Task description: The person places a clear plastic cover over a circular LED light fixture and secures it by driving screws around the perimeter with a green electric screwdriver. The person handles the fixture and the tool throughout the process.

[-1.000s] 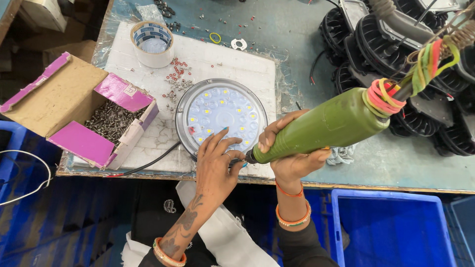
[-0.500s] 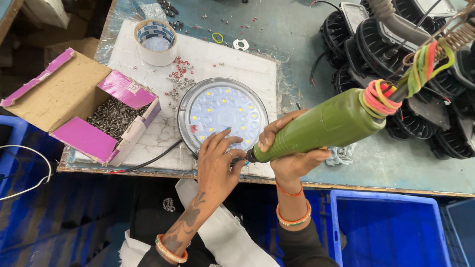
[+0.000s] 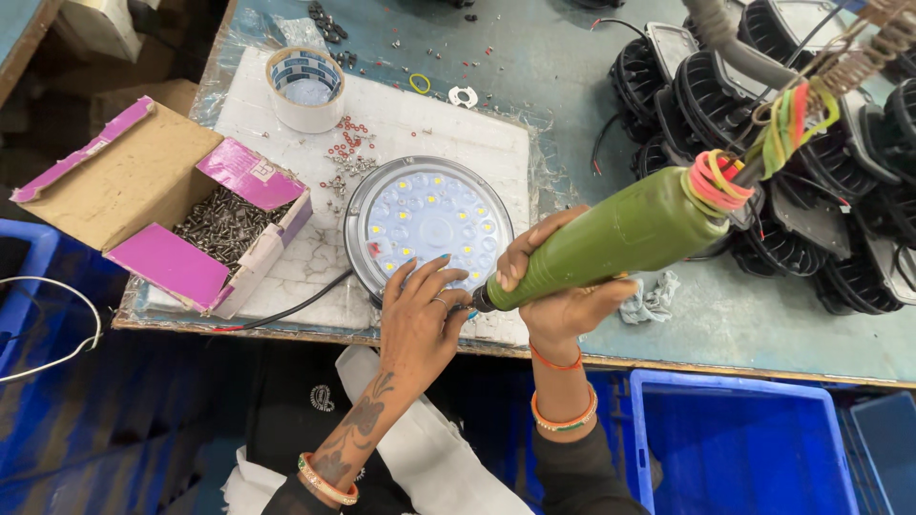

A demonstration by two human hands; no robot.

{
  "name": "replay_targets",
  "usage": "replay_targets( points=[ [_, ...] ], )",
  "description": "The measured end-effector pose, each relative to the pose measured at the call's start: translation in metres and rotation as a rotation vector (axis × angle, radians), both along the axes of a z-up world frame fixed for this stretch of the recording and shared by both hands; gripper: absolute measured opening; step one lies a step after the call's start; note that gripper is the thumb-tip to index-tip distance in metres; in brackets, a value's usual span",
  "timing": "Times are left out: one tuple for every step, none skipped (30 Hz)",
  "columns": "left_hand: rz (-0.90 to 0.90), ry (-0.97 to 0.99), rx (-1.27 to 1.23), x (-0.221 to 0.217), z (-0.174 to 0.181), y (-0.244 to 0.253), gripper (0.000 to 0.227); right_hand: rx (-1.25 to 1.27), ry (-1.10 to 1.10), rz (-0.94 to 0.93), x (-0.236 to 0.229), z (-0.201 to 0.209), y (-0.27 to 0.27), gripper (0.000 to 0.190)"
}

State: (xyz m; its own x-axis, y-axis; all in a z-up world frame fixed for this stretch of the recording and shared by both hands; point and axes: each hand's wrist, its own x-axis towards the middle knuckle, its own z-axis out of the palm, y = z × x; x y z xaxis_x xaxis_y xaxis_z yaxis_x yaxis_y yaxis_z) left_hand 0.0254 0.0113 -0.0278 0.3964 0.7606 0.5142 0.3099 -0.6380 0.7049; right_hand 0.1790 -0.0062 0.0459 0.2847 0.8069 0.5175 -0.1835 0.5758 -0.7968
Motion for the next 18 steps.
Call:
replay_targets(
  points=[
    [0.000, -0.001, -0.002, 0.0004, -0.0001, 0.0002, 0.010, 0.000, -0.014, -0.010, 0.0004, 0.0000, 0.0001, 0.096],
    [0.000, -0.001, -0.004, 0.0008, -0.0002, 0.0006, 0.010, 0.000, -0.028, -0.021, 0.0004, 0.0005, -0.0002, 0.095],
    [0.002, -0.001, -0.008, 0.0006, -0.0003, 0.0004, 0.009, -0.002, -0.040, -0.029, -0.0002, 0.0012, -0.0003, 0.094],
    [0.002, -0.003, -0.006, 0.0006, -0.0003, 0.0006, 0.009, -0.014, -0.026, -0.043, -0.0009, 0.0024, -0.0003, 0.092],
    [0.002, -0.004, -0.005, 0.0004, -0.0003, 0.0005, 0.009, -0.027, -0.010, -0.057, -0.0018, 0.0037, -0.0009, 0.090],
    [0.001, -0.004, -0.004, 0.0003, -0.0001, 0.0006, 0.010, -0.041, 0.006, -0.071, -0.0027, 0.0048, -0.0009, 0.088],
    [0.001, -0.003, -0.003, -0.0002, 0.0000, 0.0006, 0.009, -0.044, 0.017, -0.054, -0.0032, 0.0058, -0.0009, 0.086],
    [0.000, -0.001, -0.002, -0.0006, 0.0001, 0.0006, 0.009, -0.048, 0.028, -0.037, -0.0027, 0.0067, -0.0009, 0.084],
    [-0.002, -0.001, -0.001, -0.0003, 0.0000, 0.0008, 0.009, -0.053, 0.038, -0.022, -0.0018, 0.0068, -0.0009, 0.082],
    [0.000, -0.003, 0.004, 0.0000, -0.0004, 0.0012, 0.009, -0.043, 0.030, -0.017, -0.0012, 0.0058, -0.0003, 0.083],
    [0.001, -0.004, 0.007, -0.0002, -0.0012, 0.0009, 0.010, -0.035, 0.022, -0.013, -0.0008, 0.0040, -0.0004, 0.084],
    [0.001, -0.006, 0.010, -0.0003, -0.0019, 0.0002, 0.010, -0.028, 0.015, -0.009, -0.0002, 0.0020, -0.0008, 0.085],
    [0.002, -0.004, 0.014, -0.0004, -0.0021, 0.0004, 0.011, -0.024, 0.018, -0.001, 0.0007, 0.0006, -0.0004, 0.085],
    [0.003, -0.002, 0.017, -0.0005, -0.0022, 0.0000, 0.011, -0.020, 0.020, 0.008, 0.0014, -0.0005, -0.0004, 0.085],
    [0.006, -0.001, 0.022, 0.0000, -0.0021, 0.0000, 0.011, -0.015, 0.022, 0.018, 0.0025, -0.0012, 0.0000, 0.085],
    [0.006, -0.003, 0.027, 0.0006, -0.0020, 0.0002, 0.011, -0.008, 0.030, 0.016, 0.0031, -0.0016, 0.0004, 0.085],
    [0.008, -0.005, 0.030, 0.0006, -0.0020, 0.0003, 0.012, -0.003, 0.040, 0.017, 0.0029, -0.0022, 0.0010, 0.085],
    [0.011, -0.006, 0.033, 0.0002, -0.0020, 0.0004, 0.013, 0.003, 0.050, 0.018, 0.0024, -0.0023, 0.0013, 0.084]
  ],
)
